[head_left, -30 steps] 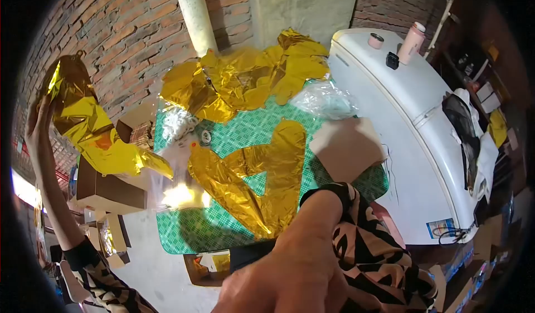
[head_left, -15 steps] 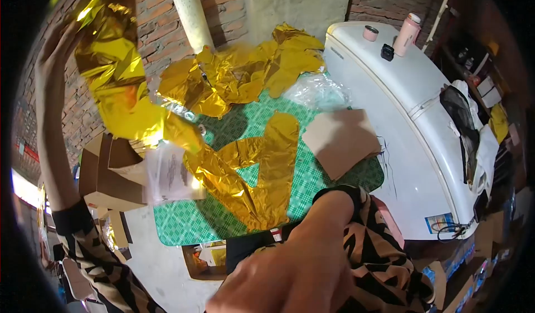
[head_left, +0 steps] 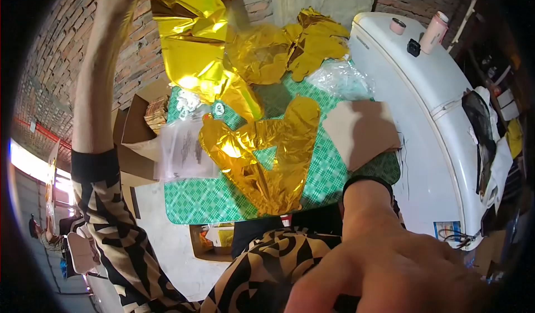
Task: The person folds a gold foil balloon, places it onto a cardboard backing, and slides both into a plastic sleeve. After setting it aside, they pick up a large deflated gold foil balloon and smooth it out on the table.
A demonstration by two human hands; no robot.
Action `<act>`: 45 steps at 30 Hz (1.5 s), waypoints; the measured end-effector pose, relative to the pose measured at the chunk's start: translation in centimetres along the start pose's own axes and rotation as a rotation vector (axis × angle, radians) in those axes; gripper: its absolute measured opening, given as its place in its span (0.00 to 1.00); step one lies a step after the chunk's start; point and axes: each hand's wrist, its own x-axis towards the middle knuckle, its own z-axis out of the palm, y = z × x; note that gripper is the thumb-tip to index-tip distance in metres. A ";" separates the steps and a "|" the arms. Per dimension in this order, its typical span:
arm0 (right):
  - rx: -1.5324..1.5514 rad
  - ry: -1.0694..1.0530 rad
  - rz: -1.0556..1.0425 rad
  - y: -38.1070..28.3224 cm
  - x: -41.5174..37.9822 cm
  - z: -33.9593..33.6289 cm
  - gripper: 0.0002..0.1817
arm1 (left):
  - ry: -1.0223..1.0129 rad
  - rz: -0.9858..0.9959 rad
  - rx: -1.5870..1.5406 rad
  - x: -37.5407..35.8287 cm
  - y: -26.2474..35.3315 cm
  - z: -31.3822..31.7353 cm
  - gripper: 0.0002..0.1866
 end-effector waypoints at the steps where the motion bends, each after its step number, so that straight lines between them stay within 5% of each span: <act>1: -0.020 0.005 0.008 -0.1 -0.1 -0.1 0.30 | 0.001 -0.021 -0.025 0.3 -0.3 0.4 0.12; 8: -0.421 0.266 0.173 -1.0 -1.1 -3.8 0.34 | -0.008 -0.046 -0.151 0.7 -1.1 2.0 0.10; 12: -0.717 0.655 0.521 1.0 -3.5 -11.0 0.37 | 0.010 -0.063 -0.238 0.3 -0.7 1.8 0.11; 16: -0.571 0.886 0.810 3.7 -9.0 -19.9 0.44 | -0.029 -0.055 -0.254 -1.4 -0.8 0.4 0.11; 19: -0.514 0.925 0.967 4.7 -10.0 -22.4 0.46 | -0.095 0.010 -0.169 -3.1 -3.9 -2.1 0.19; 24: -0.405 0.671 1.265 5.0 -10.2 -23.3 0.46 | -0.091 -0.005 -0.108 -8.5 -4.0 -2.4 0.17; 28: -0.307 0.767 1.165 7.3 -11.3 -22.6 0.41 | -0.013 -0.008 -0.005 -8.5 -4.2 -2.5 0.17; 31: -0.381 0.794 1.236 7.8 -11.0 -22.3 0.42 | 0.021 0.019 -0.256 -8.6 -2.6 -0.5 0.12; 38: -0.295 0.728 1.380 9.0 -12.1 -23.3 0.50 | -0.029 -0.027 -0.251 -8.4 -4.9 -2.2 0.12; 40: -0.306 0.214 0.677 9.6 -15.0 -26.7 0.55 | -0.073 -0.031 -0.315 -9.6 -3.2 -2.9 0.12; 43: -0.454 0.301 0.611 7.1 -14.6 -28.5 0.55 | 0.040 -0.040 -0.135 -11.2 -4.7 -6.2 0.16; 45: -0.692 0.978 0.918 6.6 -10.6 -27.0 0.29 | -0.011 -0.017 -0.015 -14.6 -2.8 -6.7 0.14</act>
